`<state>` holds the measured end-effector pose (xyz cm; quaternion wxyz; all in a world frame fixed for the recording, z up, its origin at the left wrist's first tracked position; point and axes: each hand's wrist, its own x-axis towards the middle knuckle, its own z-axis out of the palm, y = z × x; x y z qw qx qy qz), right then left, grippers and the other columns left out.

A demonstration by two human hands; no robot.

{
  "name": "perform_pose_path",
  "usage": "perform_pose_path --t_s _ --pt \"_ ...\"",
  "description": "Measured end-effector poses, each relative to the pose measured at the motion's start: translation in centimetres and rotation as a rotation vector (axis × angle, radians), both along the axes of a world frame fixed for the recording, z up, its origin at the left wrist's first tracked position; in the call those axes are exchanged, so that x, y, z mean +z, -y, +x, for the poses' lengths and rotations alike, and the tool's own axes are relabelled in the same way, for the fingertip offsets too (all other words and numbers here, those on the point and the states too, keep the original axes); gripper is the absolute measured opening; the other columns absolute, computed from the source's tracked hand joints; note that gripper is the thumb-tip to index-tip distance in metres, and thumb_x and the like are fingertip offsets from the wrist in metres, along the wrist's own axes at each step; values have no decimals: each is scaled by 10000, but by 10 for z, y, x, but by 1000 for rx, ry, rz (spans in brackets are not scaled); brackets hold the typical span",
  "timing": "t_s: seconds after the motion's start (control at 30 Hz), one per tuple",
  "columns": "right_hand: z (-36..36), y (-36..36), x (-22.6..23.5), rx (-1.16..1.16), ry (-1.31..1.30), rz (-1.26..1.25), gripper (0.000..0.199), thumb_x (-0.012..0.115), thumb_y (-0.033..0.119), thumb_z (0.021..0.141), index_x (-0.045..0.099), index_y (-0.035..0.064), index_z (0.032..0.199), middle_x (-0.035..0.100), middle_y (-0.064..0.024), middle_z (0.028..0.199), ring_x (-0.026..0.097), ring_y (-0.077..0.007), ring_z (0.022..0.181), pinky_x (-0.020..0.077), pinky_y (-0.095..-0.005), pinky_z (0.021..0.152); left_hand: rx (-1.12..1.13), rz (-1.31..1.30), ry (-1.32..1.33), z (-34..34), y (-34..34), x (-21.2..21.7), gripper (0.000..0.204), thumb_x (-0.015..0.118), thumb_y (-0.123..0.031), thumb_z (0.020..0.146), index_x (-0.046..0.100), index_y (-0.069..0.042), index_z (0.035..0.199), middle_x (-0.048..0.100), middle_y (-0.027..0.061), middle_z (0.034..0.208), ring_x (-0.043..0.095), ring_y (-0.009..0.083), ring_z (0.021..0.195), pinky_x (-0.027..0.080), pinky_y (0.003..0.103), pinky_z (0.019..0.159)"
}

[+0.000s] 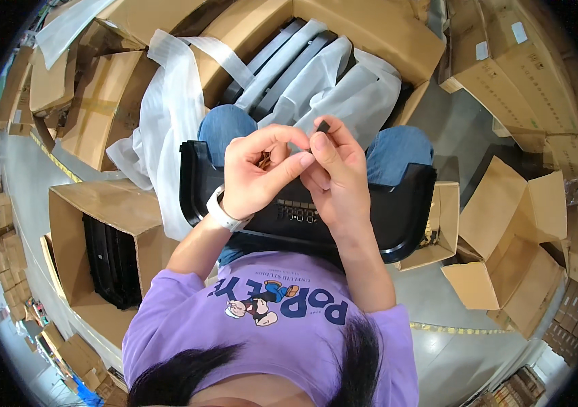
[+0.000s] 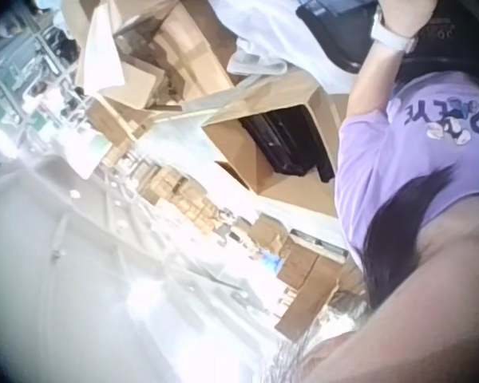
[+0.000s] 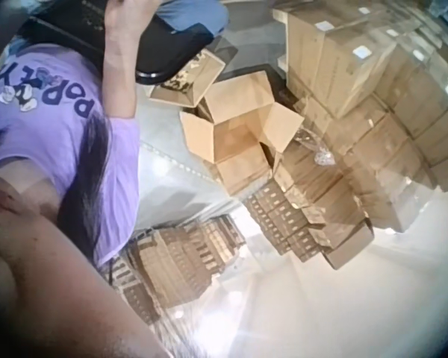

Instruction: Applying stickers and small components to plastic product housings in a warehouse environment.

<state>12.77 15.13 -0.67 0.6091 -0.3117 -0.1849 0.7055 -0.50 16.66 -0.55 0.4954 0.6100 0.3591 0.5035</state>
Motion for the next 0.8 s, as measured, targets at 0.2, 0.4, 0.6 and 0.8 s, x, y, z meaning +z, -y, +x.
perform_pose_path --t_s 0.2,0.4,0.6,0.8 --pt "7 -3 -17 267 -250 -64 282 641 237 871 505 106 1080 522 34 757 295 1 427 264 -152 377 -115 -133 138 -8 -4 -7 115 682 51 763 678 15 873 394 -88 555 307 0 521 222 183 475" --pt "4 -4 -24 348 -436 -131 320 644 270 865 493 105 1094 516 34 747 278 0 422 246 -154 369 -176 -189 196 -13 -8 -10 112 669 65 772 669 41 881 453 -68 588 356 6 543 268 173 493" --pt "-7 0 -21 134 -174 -108 303 668 193 850 500 107 1086 517 36 762 323 -2 461 261 -156 388 -182 -286 265 -13 -6 -12 35 656 7 784 645 3 817 408 -86 540 327 -3 516 270 182 479" --pt "3 8 -13 -49 614 105 165 721 94 790 668 24 930 612 28 774 475 7 576 306 -143 452 -51 -256 242 -9 -6 -16 32 634 -2 768 613 -23 779 413 -89 543 333 -4 528 264 184 481"
